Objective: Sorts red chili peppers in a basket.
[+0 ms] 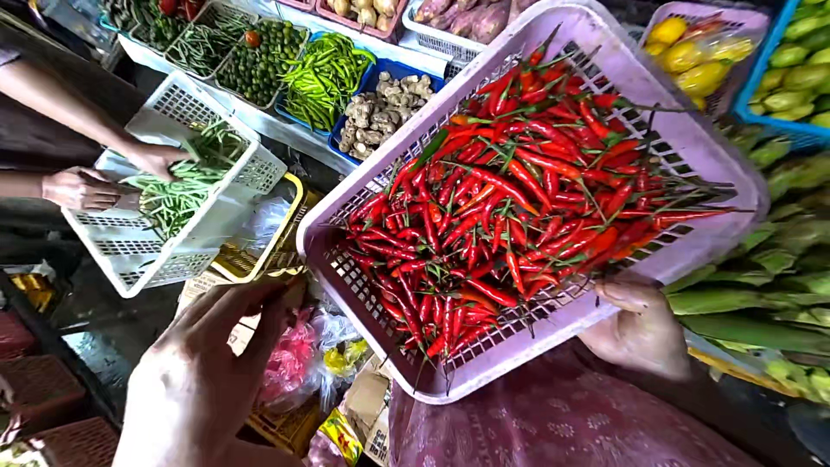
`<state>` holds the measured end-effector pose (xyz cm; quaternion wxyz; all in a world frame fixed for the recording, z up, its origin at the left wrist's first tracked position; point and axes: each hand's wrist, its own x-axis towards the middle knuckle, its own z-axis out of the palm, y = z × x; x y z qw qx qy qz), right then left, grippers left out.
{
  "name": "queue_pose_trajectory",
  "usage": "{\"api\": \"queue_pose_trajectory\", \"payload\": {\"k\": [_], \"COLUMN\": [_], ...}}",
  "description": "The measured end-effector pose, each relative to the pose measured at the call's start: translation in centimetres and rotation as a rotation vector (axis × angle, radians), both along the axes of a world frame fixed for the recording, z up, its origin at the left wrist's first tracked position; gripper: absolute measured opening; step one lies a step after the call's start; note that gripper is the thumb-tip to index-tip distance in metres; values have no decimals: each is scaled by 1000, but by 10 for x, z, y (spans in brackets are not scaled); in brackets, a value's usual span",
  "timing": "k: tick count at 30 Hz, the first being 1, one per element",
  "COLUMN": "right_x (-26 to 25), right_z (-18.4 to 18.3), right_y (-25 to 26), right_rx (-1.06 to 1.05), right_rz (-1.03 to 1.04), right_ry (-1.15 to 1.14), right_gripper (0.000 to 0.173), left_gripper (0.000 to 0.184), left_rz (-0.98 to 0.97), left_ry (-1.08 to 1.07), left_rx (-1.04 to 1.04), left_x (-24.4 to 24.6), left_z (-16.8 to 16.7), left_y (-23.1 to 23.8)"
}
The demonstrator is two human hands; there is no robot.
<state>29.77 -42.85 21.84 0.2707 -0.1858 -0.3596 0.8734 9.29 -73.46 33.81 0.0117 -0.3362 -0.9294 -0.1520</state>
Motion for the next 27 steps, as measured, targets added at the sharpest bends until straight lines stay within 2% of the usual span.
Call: {"api": "queue_pose_trajectory", "payload": {"k": [2,5,7,8,10,11,13,15,17,19,20,22,23,25,27], "right_x": [0,0,3,5,7,8,9,11,11,11,12,11,8,0,-6], "right_z": [0,3,4,3,3,3,3,2,2,0,-3,-7,-7,3,36], "right_y": [3,4,4,4,3,2,1,3,7,15,22,38,48,78,96], "right_rx": [1,4,13,16,11,7,-1,0,16,49,87,255,403,835,1313], "right_rz": [-16,2,21,29,36,43,55,64,86,121,140,100,-3,-247,-321], "right_ry": [-8,-17,0,12,25,33,41,37,24,-21,-50,-137,-213,-303,-279], "right_gripper": [21,20,20,21,21,21,21,21,21,23,29,51,60,62,49], "left_gripper": [30,28,41,54,74,71,52,36,33,35,36,37,37,37,34], "left_rz": [-24,6,89,116,49,-33,-176,-208,-203,-254,-254,-204,-176,-99,-25], "left_ry": [-29,-65,-154,-269,-601,-779,-1053,-1274,-1365,-1335,-1311,-1273,-1255,-1230,-1228], "left_rx": [-16,117,237,330,570,707,946,1203,1361,1406,1437,1525,1552,1580,1589], "left_x": [-3,-4,-1,4,23,35,59,80,94,103,107,113,116,120,120], "left_z": [-11,-24,-33,-40,-62,-75,-99,-112,-119,-124,-126,-130,-132,-135,-138], "left_y": [-4,9,13,15,22,25,35,47,55,55,56,61,63,67,69]}}
